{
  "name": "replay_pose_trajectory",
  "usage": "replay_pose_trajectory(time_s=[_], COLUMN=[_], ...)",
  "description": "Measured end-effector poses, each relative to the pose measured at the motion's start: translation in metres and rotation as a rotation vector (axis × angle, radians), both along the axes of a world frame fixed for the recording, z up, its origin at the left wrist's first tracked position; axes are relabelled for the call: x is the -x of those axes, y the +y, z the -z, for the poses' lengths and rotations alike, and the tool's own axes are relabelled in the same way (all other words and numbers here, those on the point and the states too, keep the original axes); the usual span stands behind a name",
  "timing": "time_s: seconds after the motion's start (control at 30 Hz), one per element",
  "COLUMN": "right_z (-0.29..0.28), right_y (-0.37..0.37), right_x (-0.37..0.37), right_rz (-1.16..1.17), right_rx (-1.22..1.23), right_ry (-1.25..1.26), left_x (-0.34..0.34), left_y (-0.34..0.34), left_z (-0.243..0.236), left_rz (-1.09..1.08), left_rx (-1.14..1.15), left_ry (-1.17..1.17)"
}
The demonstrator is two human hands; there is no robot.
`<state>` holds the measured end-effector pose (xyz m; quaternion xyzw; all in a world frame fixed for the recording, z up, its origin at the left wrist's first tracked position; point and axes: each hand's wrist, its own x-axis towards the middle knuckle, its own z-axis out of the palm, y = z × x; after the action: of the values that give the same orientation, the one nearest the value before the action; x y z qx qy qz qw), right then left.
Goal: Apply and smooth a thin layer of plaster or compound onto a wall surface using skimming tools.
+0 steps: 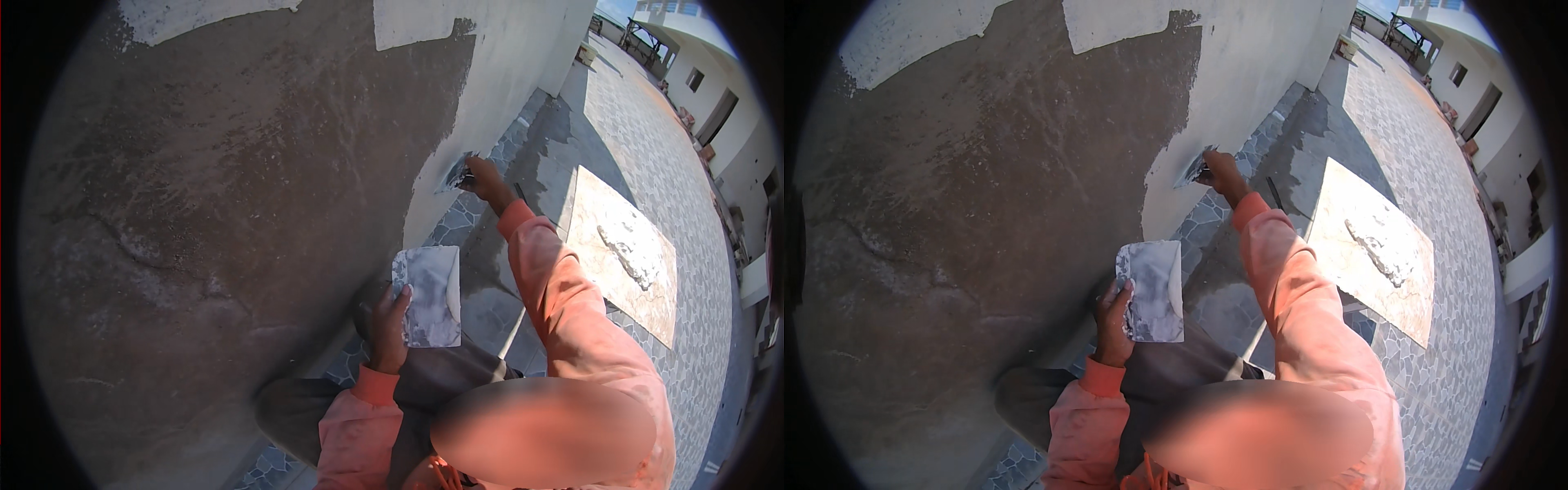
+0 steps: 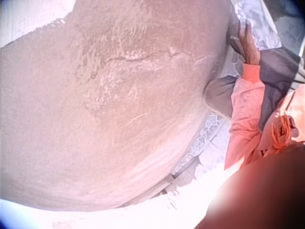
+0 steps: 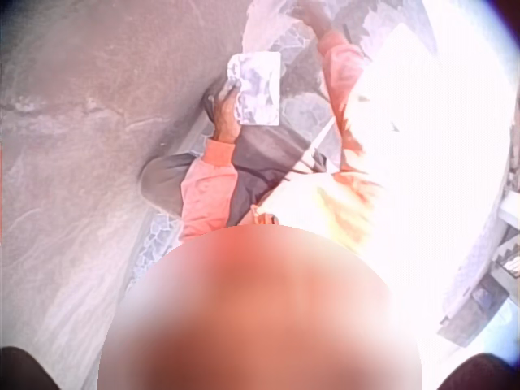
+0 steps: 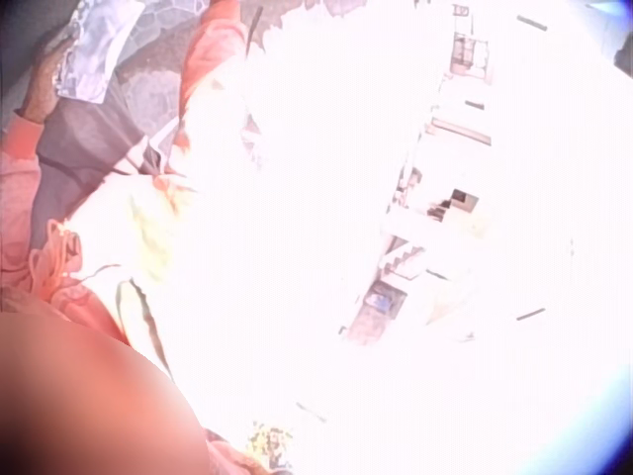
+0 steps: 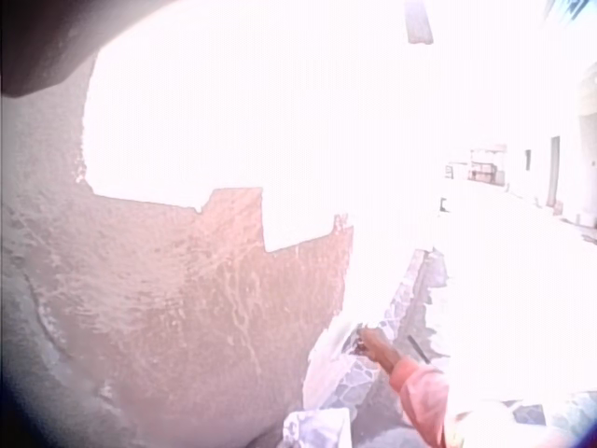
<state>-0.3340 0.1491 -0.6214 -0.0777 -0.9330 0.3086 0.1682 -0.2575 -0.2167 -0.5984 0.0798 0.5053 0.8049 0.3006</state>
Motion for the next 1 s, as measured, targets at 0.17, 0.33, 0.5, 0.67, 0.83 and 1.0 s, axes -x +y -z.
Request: replay_pose_trajectory(time_s=[0.17,0.33,0.5,0.67,0.83,1.0], right_z=[-0.064,-0.117,-0.15,-0.183,-0.188,-0.194], right_y=[0.004,-0.007,-0.011,-0.034,-0.027,-0.068], right_x=[0.0,-0.01,-0.018,-0.036,-0.068,-0.113], right_rz=[0.383,0.359,0.34,0.222,0.153,0.087], right_rx=[1.094,1.088,1.018,1.075,0.695,1.135], right_ry=[0.112,0.221,0.253,0.344,0.354,0.494], left_x=[-0.005,-0.004,-0.008,-0.009,-0.01,-0.01], left_y=[0.013,0.017,0.025,0.023,0.025,0.034], left_z=[-0.008,-0.003,-0.004,-0.005,0.001,0.004], left_rz=[0.043,0.041,0.021,-0.004,0.011,-0.004], left_rx=[-0.048,-0.072,-0.116,-0.12,-0.131,-0.237], left_ry=[-0.006,0.015,-0.051,-0.061,-0.04,-0.165])
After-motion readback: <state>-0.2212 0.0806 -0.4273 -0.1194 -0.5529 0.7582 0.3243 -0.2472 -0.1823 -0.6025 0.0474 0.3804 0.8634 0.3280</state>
